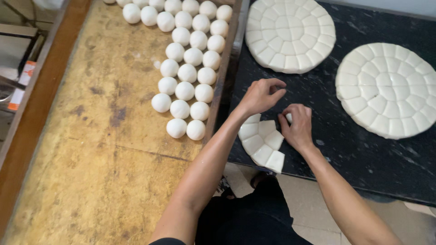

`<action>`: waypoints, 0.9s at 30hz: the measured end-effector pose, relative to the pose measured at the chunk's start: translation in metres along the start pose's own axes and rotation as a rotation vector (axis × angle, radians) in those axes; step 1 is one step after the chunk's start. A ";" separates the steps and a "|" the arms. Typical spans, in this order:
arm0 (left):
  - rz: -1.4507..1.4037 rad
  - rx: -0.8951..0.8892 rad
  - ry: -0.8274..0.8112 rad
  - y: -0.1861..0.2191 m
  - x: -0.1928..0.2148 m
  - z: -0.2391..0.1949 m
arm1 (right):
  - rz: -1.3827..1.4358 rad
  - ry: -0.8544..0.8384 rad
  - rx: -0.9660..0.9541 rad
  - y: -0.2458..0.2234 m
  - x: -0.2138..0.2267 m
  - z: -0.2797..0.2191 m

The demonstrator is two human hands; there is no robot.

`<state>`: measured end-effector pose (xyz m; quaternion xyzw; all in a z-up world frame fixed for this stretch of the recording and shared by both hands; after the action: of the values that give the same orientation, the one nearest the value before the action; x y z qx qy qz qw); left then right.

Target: The person repeatedly picks small dough pieces from a segmented circular dough sheet, rolls them into smooth balls between both hands, and places them in neat rows on a wooden tray. The process continues throughout the clip, with the person working methodically to form and arrange the dough balls.

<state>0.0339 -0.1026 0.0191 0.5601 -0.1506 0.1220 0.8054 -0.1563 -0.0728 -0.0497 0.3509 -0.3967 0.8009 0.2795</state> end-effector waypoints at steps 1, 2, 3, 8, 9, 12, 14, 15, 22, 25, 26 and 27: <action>0.003 0.011 -0.010 0.000 -0.001 -0.001 | 0.006 -0.009 -0.001 0.002 0.010 -0.009; -0.003 0.010 -0.014 0.001 -0.001 -0.001 | 0.012 -0.019 -0.003 0.009 0.019 -0.012; -0.007 0.011 -0.015 0.002 0.000 -0.001 | 0.021 -0.029 -0.002 0.016 0.028 -0.011; 0.012 -0.012 0.000 0.011 0.000 0.002 | -0.119 0.157 -0.246 0.057 0.024 0.051; 0.013 -0.006 0.001 0.011 0.001 0.004 | -0.113 0.185 -0.303 0.056 0.014 0.061; -0.020 0.036 -0.037 0.007 -0.002 0.004 | -0.035 0.076 -0.251 0.033 -0.006 0.051; -0.027 0.043 -0.049 0.005 -0.004 0.003 | 0.013 0.025 -0.102 0.016 0.005 0.020; -0.014 0.033 -0.042 0.003 -0.002 0.003 | 0.004 0.000 -0.081 0.013 0.012 0.008; 0.016 -0.046 0.058 0.014 0.013 0.005 | -0.152 0.135 -0.245 0.078 0.029 0.048; -0.140 0.097 -0.002 0.018 0.016 0.002 | -0.148 0.173 -0.271 0.083 0.001 0.061; -0.202 0.108 0.015 0.021 0.020 -0.001 | -0.135 0.165 -0.259 0.082 0.000 0.055; -0.265 0.113 0.028 0.021 0.026 -0.004 | -0.107 0.136 -0.242 0.080 0.000 0.048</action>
<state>0.0505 -0.0910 0.0462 0.6177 -0.0569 0.0307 0.7838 -0.1982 -0.1548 -0.0636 0.2801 -0.4510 0.7531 0.3885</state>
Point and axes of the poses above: each hand's wrist, its own z-axis towards the middle knuckle, its own x-axis out of the back of the hand, y = z × x, the point moved 5 cm from there along z, towards the middle knuckle, and after that the axes turned 10 degrees about -x, right-handed, at the moved point
